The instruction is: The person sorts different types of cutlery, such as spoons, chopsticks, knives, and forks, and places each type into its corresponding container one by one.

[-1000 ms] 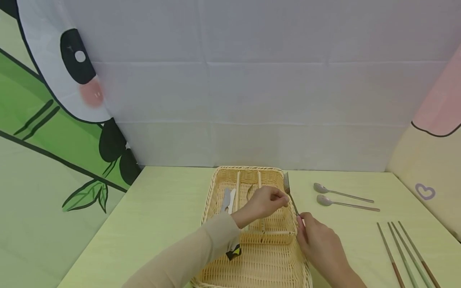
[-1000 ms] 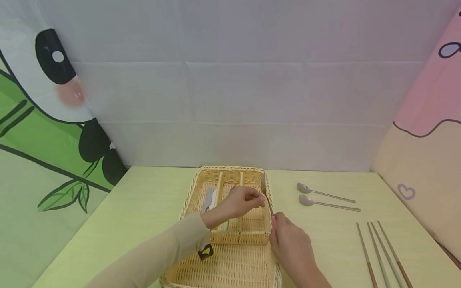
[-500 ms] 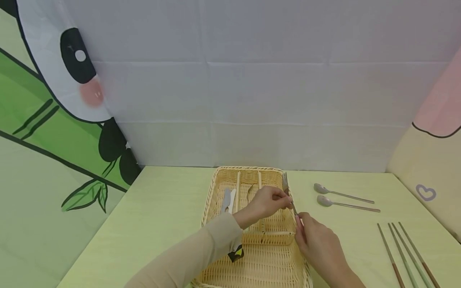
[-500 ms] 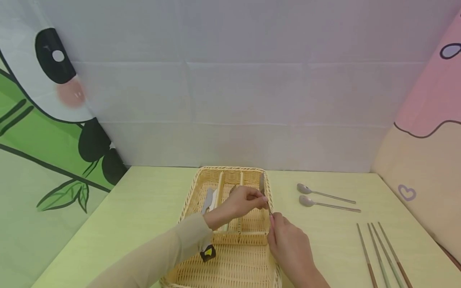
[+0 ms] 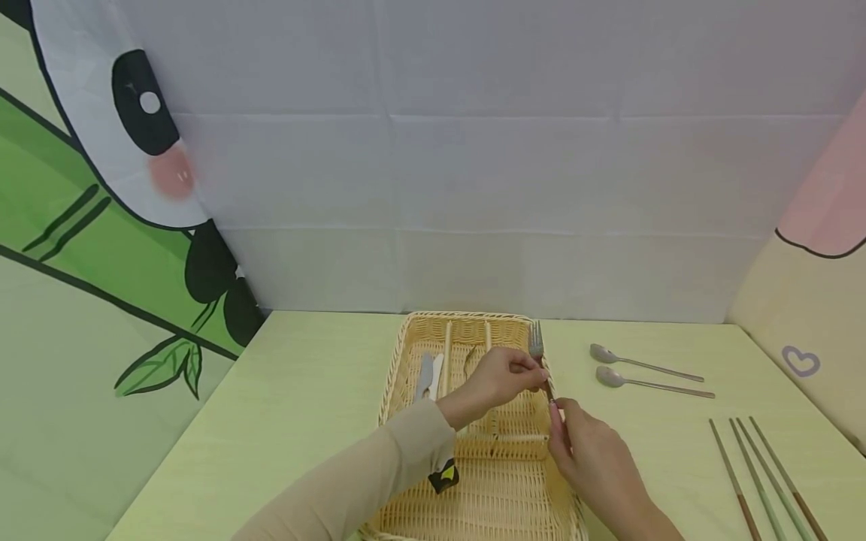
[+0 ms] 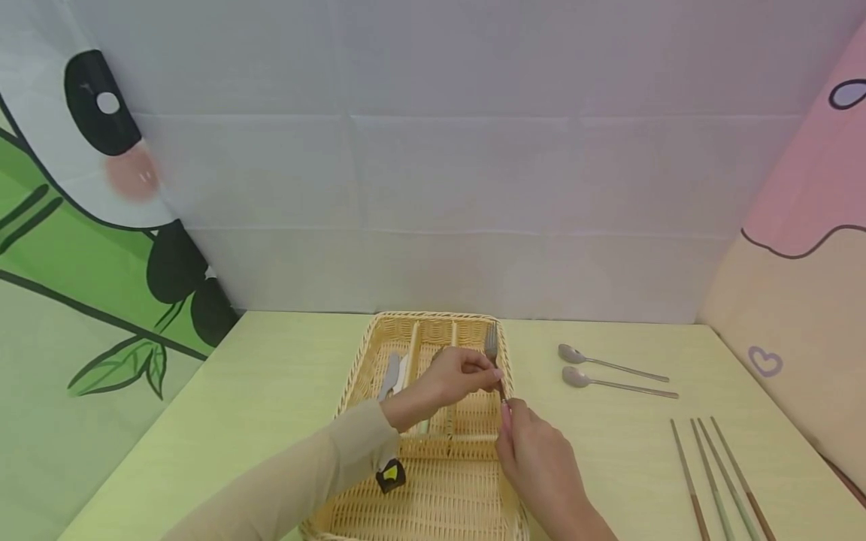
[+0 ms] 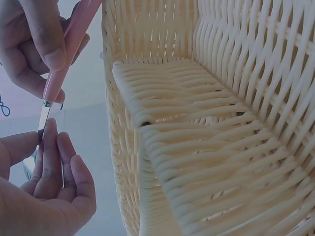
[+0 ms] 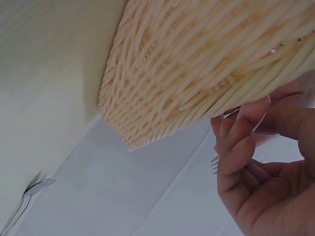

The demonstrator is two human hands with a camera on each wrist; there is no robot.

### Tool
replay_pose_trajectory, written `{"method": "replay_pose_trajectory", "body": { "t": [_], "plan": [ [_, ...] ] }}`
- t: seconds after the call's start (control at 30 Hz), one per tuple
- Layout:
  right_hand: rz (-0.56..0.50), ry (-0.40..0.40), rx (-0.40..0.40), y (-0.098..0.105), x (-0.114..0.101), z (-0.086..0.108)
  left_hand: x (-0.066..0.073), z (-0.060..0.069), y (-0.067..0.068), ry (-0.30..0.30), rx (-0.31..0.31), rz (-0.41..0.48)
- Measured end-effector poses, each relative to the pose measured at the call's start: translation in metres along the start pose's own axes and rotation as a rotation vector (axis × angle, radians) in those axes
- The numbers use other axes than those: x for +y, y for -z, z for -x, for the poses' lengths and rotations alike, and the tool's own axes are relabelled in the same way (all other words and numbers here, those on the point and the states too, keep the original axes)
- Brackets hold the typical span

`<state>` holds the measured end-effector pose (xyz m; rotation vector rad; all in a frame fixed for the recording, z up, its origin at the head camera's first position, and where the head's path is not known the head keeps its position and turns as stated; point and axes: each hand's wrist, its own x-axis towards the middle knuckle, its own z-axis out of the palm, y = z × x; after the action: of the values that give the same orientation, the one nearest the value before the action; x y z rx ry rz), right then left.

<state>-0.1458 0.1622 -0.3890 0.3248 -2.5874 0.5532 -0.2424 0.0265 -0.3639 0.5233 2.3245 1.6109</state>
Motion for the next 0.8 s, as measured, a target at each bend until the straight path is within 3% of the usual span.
{"method": "replay_pose_trajectory", "body": {
  "t": [0.17,0.43,0.8],
  "plan": [
    [-0.028,0.017,0.006,-0.001,-0.001,-0.001,0.001,0.000,0.001,0.011,-0.007,0.037],
    [-0.030,0.019,-0.005,-0.002,-0.001,-0.001,0.004,0.001,0.006,0.028,0.012,-0.026],
    [-0.022,-0.021,-0.011,0.004,0.007,0.000,0.003,0.001,0.026,0.031,0.039,-0.060]
  ]
}}
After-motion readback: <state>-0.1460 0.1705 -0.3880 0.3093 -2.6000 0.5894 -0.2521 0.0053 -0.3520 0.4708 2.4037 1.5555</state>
